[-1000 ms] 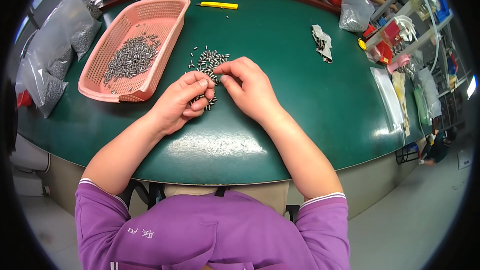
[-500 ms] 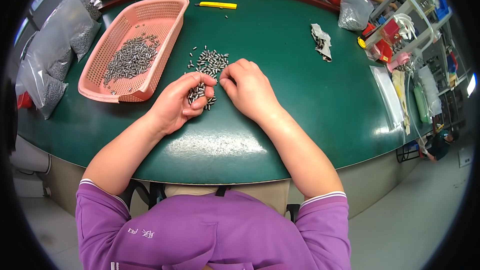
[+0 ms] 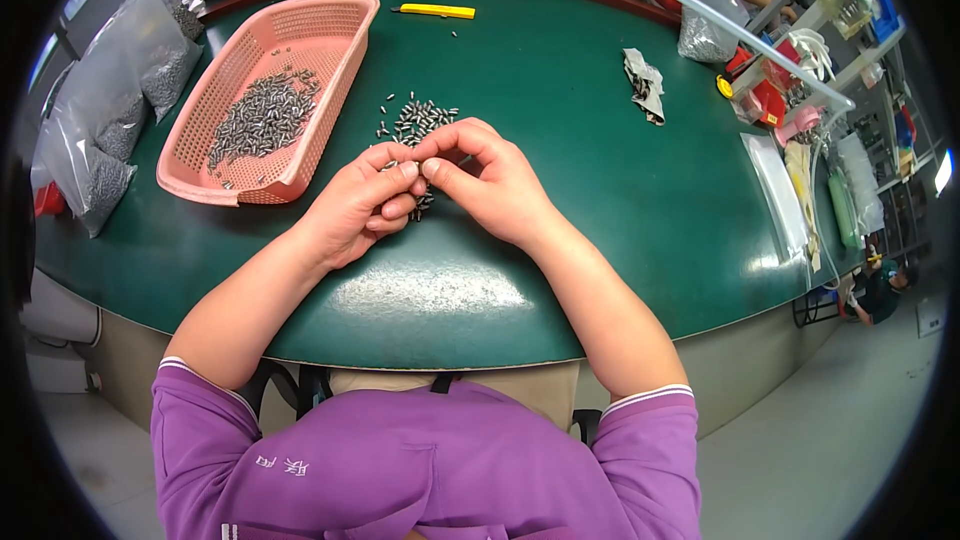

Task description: Inspecting and sorting small metal components on an industrial workbench.

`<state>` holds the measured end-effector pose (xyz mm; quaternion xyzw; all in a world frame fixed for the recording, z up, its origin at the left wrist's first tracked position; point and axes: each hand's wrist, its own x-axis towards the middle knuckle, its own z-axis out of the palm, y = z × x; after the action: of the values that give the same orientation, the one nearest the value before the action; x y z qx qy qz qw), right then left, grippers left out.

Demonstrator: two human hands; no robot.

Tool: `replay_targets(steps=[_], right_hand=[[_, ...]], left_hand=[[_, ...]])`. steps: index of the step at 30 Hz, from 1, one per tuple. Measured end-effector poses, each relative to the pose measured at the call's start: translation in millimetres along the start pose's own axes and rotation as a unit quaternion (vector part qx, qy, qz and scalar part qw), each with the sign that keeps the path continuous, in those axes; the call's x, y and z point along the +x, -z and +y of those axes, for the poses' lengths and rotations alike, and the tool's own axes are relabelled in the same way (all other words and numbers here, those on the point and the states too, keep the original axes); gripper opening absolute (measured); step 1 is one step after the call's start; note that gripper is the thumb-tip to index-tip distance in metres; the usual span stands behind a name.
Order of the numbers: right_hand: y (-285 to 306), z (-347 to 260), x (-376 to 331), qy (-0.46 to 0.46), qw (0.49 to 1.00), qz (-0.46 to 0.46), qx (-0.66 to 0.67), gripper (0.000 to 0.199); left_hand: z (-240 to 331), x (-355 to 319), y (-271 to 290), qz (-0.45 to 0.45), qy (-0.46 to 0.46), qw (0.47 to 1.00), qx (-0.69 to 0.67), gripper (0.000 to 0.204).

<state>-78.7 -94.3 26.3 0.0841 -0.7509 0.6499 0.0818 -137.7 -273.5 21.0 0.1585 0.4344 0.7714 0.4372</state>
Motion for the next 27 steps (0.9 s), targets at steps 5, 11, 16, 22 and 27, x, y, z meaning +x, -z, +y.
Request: replay_targets(steps=[5, 11, 16, 22, 27], right_hand=[[1, 4, 2, 0.033, 0.972, 0.084, -0.218, 0.016], [7, 13, 2, 0.061, 0.928, 0.067, -0.361, 0.021], [6, 13, 2, 0.108, 0.891, 0.046, -0.439, 0.019], [5, 7, 1, 0.107, 0.886, 0.037, -0.449, 0.018], [5, 12, 2, 0.104, 0.9, 0.055, -0.419, 0.017]], left_hand=[[2, 0, -1, 0.001, -0.002, 1.0, -0.008, 0.015], [4, -1, 0, 0.011, -0.014, 1.0, -0.025, 0.022], [5, 0, 1, 0.055, -0.016, 0.997, -0.042, 0.023], [3, 1, 3, 0.062, -0.016, 0.997, -0.051, 0.02], [3, 2, 3, 0.065, -0.017, 0.996, -0.054, 0.019]])
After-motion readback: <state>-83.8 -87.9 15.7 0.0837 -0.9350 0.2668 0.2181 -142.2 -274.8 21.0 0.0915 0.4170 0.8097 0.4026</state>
